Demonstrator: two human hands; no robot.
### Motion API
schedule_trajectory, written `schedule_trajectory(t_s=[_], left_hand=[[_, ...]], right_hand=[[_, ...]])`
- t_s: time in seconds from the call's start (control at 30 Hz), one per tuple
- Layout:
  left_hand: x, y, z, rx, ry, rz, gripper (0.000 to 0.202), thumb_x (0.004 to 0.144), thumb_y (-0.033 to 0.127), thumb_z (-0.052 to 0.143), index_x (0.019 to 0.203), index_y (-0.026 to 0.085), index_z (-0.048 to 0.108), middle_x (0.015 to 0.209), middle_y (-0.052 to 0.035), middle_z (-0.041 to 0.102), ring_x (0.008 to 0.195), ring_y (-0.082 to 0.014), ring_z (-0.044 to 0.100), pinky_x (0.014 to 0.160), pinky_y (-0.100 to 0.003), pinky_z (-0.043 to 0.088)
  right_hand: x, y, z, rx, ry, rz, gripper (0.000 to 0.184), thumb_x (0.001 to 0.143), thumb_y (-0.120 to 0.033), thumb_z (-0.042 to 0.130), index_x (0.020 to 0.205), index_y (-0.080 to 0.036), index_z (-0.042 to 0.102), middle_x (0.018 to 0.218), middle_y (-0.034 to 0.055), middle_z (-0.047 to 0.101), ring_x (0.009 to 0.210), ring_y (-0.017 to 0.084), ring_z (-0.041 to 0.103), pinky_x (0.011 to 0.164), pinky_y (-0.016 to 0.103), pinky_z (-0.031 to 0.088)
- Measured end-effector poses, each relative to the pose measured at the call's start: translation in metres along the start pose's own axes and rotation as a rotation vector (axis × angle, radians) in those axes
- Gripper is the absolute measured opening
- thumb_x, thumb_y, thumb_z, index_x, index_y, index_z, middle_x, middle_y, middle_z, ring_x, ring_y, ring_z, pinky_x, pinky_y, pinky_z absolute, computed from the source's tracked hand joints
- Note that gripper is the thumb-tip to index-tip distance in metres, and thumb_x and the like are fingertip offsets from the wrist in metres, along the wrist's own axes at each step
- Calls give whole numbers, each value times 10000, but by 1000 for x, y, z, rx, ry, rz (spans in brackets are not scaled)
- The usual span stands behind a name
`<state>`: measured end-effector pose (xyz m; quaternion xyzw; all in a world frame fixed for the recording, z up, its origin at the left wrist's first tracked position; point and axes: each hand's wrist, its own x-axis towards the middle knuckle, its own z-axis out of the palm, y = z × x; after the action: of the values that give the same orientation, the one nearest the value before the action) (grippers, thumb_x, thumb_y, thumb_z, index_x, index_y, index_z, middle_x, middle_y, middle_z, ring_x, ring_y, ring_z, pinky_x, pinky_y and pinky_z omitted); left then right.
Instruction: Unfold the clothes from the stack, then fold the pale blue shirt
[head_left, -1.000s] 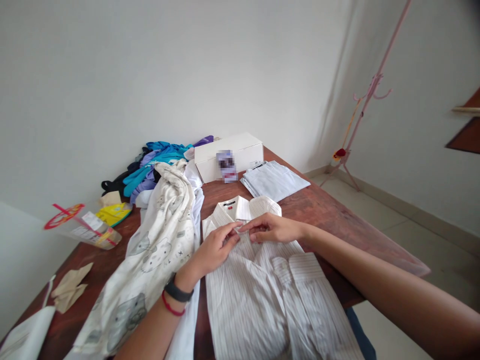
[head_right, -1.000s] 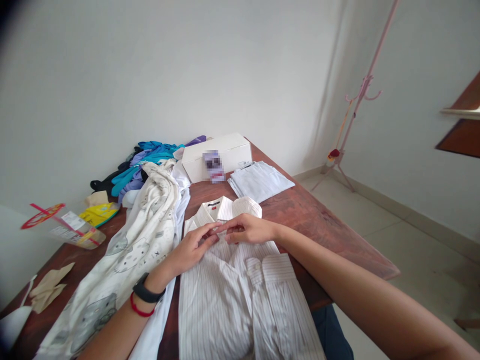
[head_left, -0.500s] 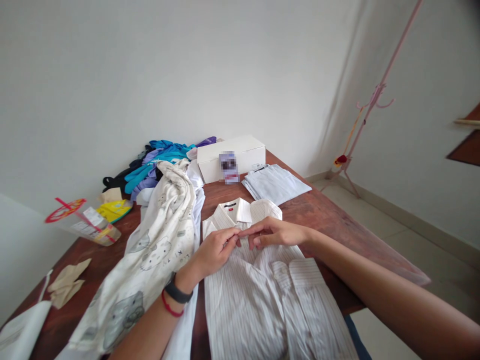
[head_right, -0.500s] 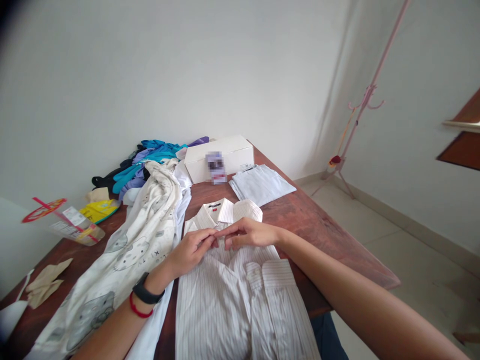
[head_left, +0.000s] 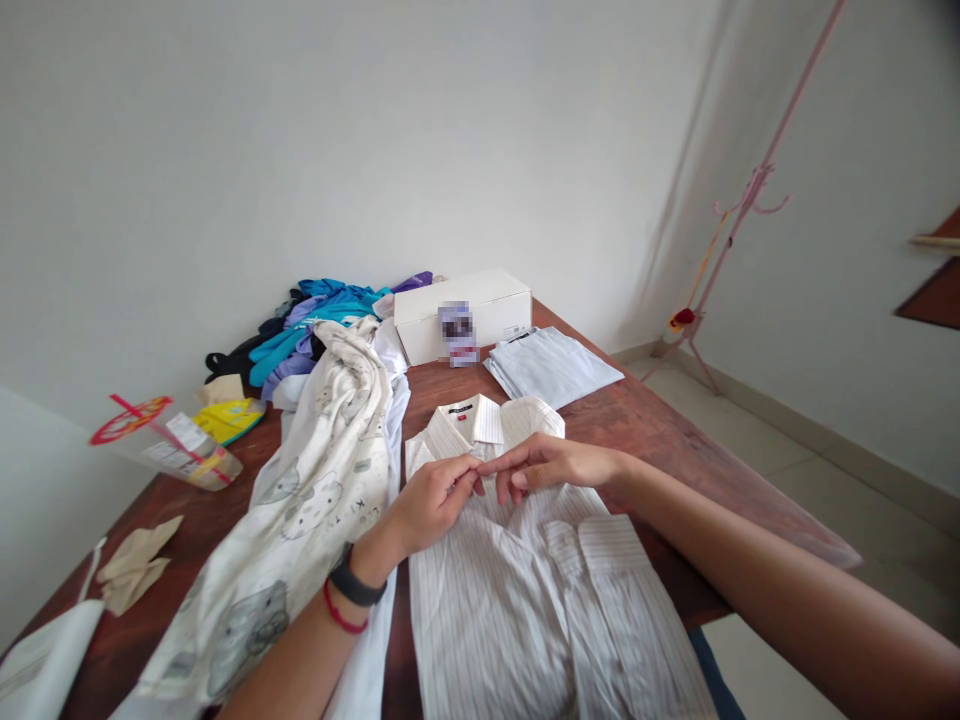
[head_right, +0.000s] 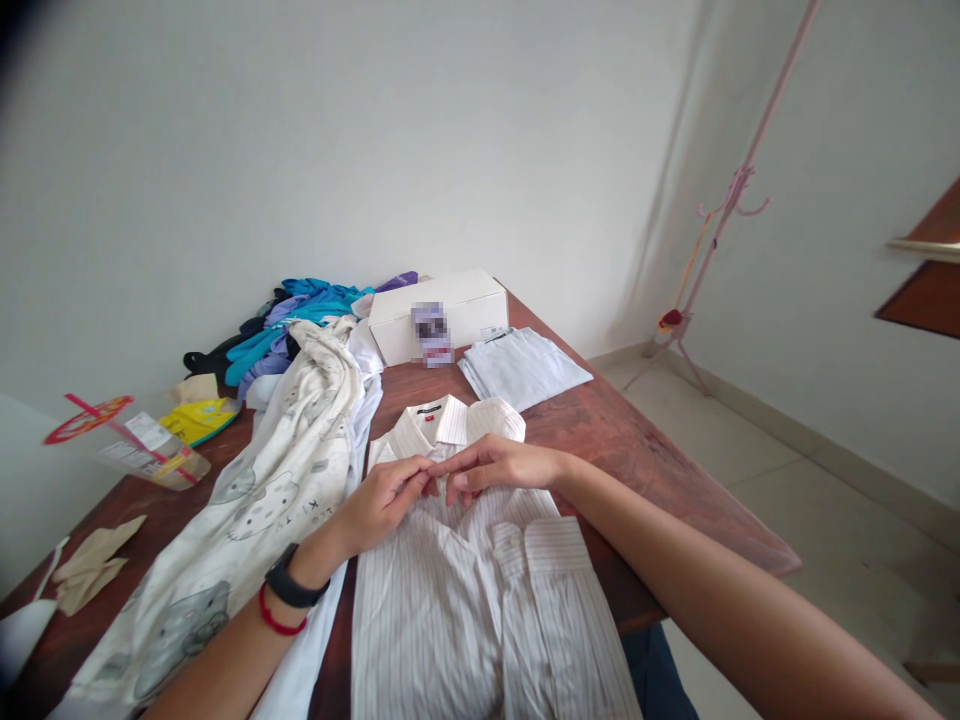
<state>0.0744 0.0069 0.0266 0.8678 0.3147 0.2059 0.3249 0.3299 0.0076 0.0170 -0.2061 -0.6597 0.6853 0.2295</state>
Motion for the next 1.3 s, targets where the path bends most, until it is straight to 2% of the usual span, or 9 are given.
schedule_trajectory(t_s=[0.53,0.77,0.97,1.1,1.2,1.3], left_hand=[[1,-4,3,31,-16,-53,273,1040,229,415,938,179,662,865,-33,695,814,-173,641,766,-263,457],[1,-4,3,53,-11,-50,263,1029,215,414,920,188,652,852,-26,688,804,-172,638,758,-263,442],[1,-6,7,123,-53,-83,236,1006,254,470,855,198,643,746,0,640,697,-156,599,648,-253,390],[1,-4,6,115,-77,-100,228,1002,282,503,954,208,714,806,-6,691,732,-161,623,677,-253,411],[0,-5,5,99,-69,-105,246,1001,293,509,972,210,738,808,-10,703,726,-161,622,665,-249,419],[0,-8,6,86,-51,-109,239,992,308,532,965,204,745,790,-13,703,698,-159,618,653,-248,426]], right_hand=[[3,3,-1,-45,-55,14,538,958,-347,668,1471,-227,560,1018,63,722,907,156,661,865,302,505],[3,0,2,-87,-24,36,540,955,-359,663,1463,-205,566,1007,67,726,905,162,670,870,318,518],[1,-2,6,-374,72,70,492,864,-291,750,1339,-193,665,994,63,737,851,161,664,809,296,532],[-3,0,1,-481,27,115,509,766,-324,838,1245,-204,716,1057,61,748,968,198,678,889,310,528],[-5,2,-3,-546,-19,161,401,759,-357,841,1122,-200,774,1063,60,766,1000,217,687,897,306,516],[-6,0,-3,-599,-44,155,221,839,-319,761,1008,-182,798,978,51,774,904,195,691,842,294,509]])
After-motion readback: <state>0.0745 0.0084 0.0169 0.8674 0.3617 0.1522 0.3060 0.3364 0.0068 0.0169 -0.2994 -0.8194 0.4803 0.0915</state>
